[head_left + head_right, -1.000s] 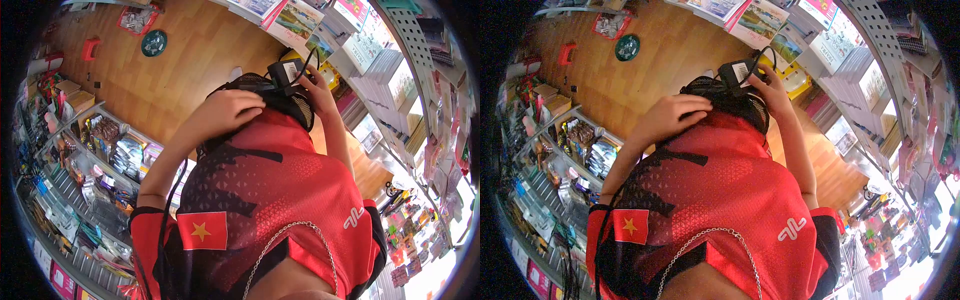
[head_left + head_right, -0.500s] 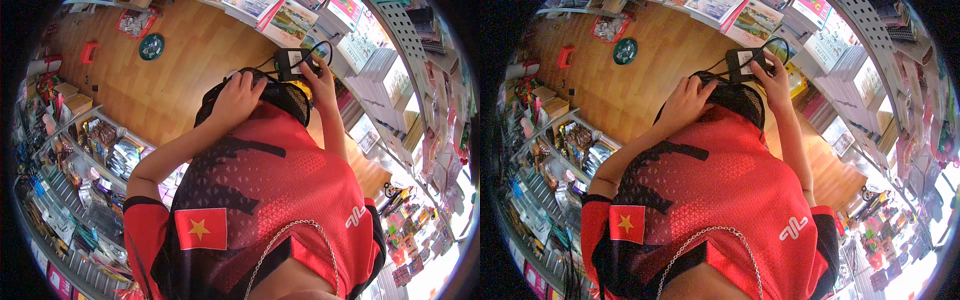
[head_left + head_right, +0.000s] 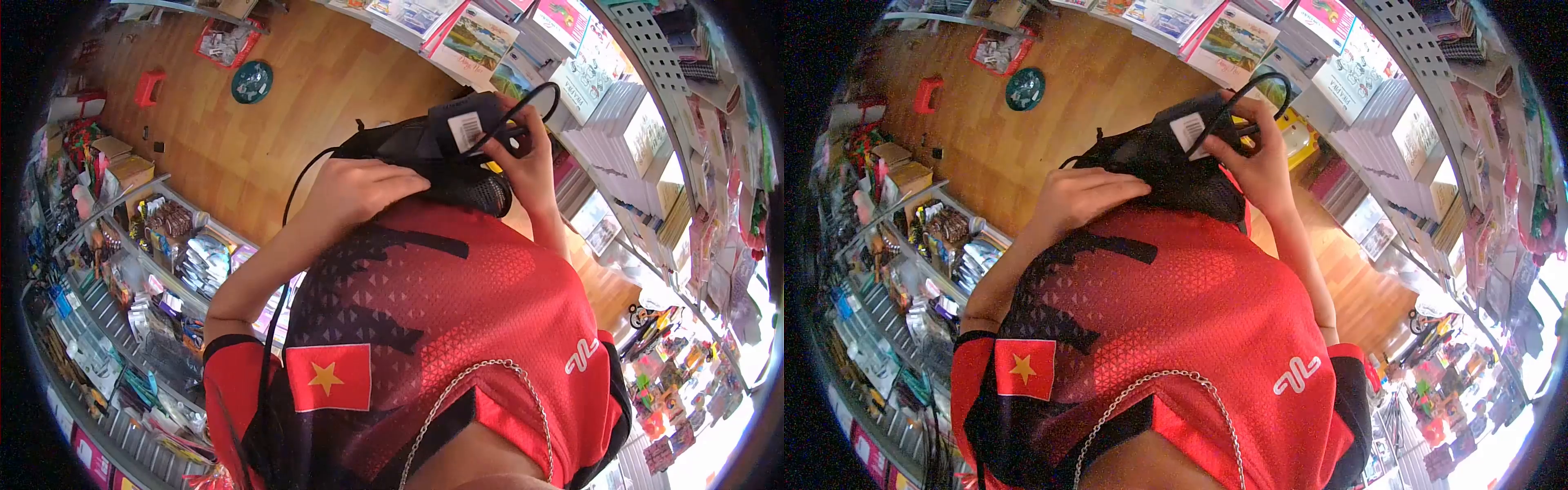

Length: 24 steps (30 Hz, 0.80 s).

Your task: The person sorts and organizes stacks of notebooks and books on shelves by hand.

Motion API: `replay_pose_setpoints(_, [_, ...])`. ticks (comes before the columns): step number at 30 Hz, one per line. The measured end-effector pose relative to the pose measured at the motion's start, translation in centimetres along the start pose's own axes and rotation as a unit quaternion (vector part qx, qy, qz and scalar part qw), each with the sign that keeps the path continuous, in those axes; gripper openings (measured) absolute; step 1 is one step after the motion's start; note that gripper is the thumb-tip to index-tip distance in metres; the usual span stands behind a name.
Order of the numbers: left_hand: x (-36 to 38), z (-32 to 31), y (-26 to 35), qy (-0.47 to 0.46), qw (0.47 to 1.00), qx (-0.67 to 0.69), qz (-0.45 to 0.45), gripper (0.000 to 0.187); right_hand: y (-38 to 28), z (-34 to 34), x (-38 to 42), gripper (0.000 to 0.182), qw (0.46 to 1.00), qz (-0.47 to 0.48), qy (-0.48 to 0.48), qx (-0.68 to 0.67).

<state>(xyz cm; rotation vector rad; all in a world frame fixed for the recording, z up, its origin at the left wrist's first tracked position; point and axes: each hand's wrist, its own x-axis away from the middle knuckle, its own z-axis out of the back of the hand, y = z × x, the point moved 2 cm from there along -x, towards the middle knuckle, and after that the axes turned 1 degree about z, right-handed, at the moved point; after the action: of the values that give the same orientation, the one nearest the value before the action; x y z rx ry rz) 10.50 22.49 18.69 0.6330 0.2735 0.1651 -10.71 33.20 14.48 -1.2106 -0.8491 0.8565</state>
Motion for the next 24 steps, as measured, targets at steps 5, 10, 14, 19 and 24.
replay_pose_setpoints(5, [0.3,0.6,0.4,0.028,0.999,0.025,0.0,0.024,-2.4,-0.4,0.8,0.047,0.989,0.005,-0.053,0.139])
replay_pose_setpoints(10, [0.8,0.8,0.5,0.046,0.999,0.016,-0.019,0.024,-2.0,-1.1,0.8,0.046,0.97,0.111,-0.136,0.17])
replay_pose_setpoints(14, [0.2,0.8,0.3,0.095,0.995,0.003,-0.043,0.022,-1.8,-2.1,-0.2,0.048,0.972,0.079,-0.196,0.106])
replay_pose_setpoints(19, [-0.1,1.0,0.6,0.096,0.993,0.003,-0.071,0.02,-2.3,-2.4,-2.0,0.048,0.937,0.119,-0.267,0.191])
replay_pose_setpoints(24, [0.4,1.4,0.8,0.056,0.995,0.017,-0.082,0.024,-3.6,-2.2,-4.4,0.052,0.899,0.194,-0.324,0.223])
